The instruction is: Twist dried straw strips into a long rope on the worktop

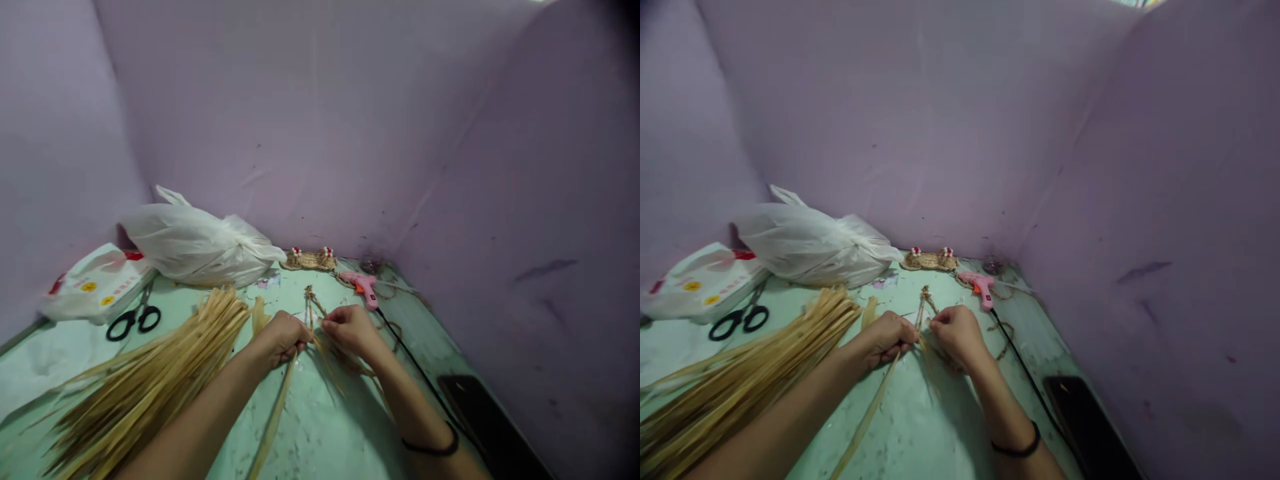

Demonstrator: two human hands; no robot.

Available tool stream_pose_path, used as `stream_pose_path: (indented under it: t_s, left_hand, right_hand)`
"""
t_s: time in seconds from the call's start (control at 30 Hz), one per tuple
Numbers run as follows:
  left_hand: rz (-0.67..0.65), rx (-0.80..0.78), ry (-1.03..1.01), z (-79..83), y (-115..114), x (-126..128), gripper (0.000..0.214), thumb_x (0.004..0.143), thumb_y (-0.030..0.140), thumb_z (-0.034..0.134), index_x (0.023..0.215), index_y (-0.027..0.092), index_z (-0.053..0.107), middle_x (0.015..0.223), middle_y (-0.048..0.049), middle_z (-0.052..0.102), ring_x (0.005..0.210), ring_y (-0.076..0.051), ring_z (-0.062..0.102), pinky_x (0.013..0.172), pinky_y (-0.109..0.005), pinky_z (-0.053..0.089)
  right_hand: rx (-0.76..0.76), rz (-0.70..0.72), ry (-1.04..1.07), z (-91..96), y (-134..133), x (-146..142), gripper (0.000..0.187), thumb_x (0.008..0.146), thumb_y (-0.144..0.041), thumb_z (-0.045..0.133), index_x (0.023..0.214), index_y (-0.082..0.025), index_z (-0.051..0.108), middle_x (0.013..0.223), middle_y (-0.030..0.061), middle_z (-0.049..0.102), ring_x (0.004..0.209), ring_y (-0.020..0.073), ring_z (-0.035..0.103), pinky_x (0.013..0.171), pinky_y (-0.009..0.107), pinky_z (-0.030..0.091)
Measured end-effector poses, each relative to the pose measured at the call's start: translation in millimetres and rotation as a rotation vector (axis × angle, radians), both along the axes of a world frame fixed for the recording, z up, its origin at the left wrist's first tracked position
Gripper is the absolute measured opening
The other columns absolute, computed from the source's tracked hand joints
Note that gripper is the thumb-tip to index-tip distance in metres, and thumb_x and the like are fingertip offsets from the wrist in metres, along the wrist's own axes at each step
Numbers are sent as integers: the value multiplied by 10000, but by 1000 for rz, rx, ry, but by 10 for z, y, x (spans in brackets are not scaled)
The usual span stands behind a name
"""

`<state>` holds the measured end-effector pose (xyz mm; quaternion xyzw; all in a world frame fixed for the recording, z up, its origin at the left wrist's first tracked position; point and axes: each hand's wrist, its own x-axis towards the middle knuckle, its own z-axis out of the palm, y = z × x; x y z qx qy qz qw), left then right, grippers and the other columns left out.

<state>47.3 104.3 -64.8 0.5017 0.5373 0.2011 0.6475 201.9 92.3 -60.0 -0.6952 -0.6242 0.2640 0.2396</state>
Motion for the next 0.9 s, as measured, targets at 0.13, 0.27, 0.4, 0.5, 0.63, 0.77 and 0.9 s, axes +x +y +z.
stream_pose_path:
  t_s: [0.13, 0.27, 0.4, 0.5, 0.63, 0.77, 0.9]
  left_hand:
    - [-16, 9, -15, -1, 11, -4, 86, 541, 188, 510, 480, 140, 475, 340, 49, 385, 253, -33, 218, 297, -183, 98]
    - [-41, 21, -12, 37, 0, 3, 130, 539, 220, 509, 451, 145, 450, 332, 54, 371, 250, -25, 213, 286, -175, 99]
    - [-26, 32, 0, 48, -9, 12, 135, 540, 236, 515, 455, 147, 458, 321, 61, 362, 249, -26, 213, 279, -170, 115]
    - [-24, 33, 3, 25, -5, 20, 135, 529, 241, 522, 456, 145, 462, 327, 60, 374, 249, -25, 218, 276, -170, 121]
    - [-17, 38, -3, 8, -8, 18, 115, 522, 242, 521, 491, 137, 486, 341, 57, 392, 253, -26, 222, 276, -170, 123]
    - [-26, 38, -3, 4, -11, 4, 137, 529, 262, 530, 500, 137, 484, 347, 54, 395, 262, -26, 226, 284, -169, 130]
    - [-49, 51, 15, -19, -5, 11, 144, 545, 258, 520, 477, 140, 474, 330, 56, 371, 258, -30, 215, 295, -178, 120]
  right_hand:
    - [-131, 39, 74, -43, -51, -72, 166, 608, -223, 527, 643, -138, 665, 453, -1, 550, 401, 83, 439, 400, 187, 282]
    - [-295, 81, 230, 53, -99, -52, 126, 615, -194, 497, 595, -141, 609, 387, -28, 478, 319, 68, 374, 349, 185, 262]
    - [-320, 110, 287, 114, -143, -38, 102, 604, -161, 481, 544, -151, 563, 372, -37, 460, 295, 62, 359, 327, 179, 256]
    - [-347, 86, 334, 140, -161, -58, 127, 607, -145, 473, 489, -152, 522, 327, -48, 419, 265, 54, 312, 310, 181, 227]
    - [-385, 27, 460, 155, -162, -108, 148, 611, -111, 462, 473, -158, 486, 295, -48, 408, 263, 69, 327, 310, 189, 245]
    - [-398, 14, 583, 112, -148, -129, 136, 607, -93, 467, 487, -150, 494, 299, -49, 414, 284, 68, 359, 324, 177, 273]
    - [-390, -10, 523, 44, -120, -103, 69, 588, -127, 506, 527, -143, 537, 319, -55, 414, 270, 52, 313, 299, 175, 228]
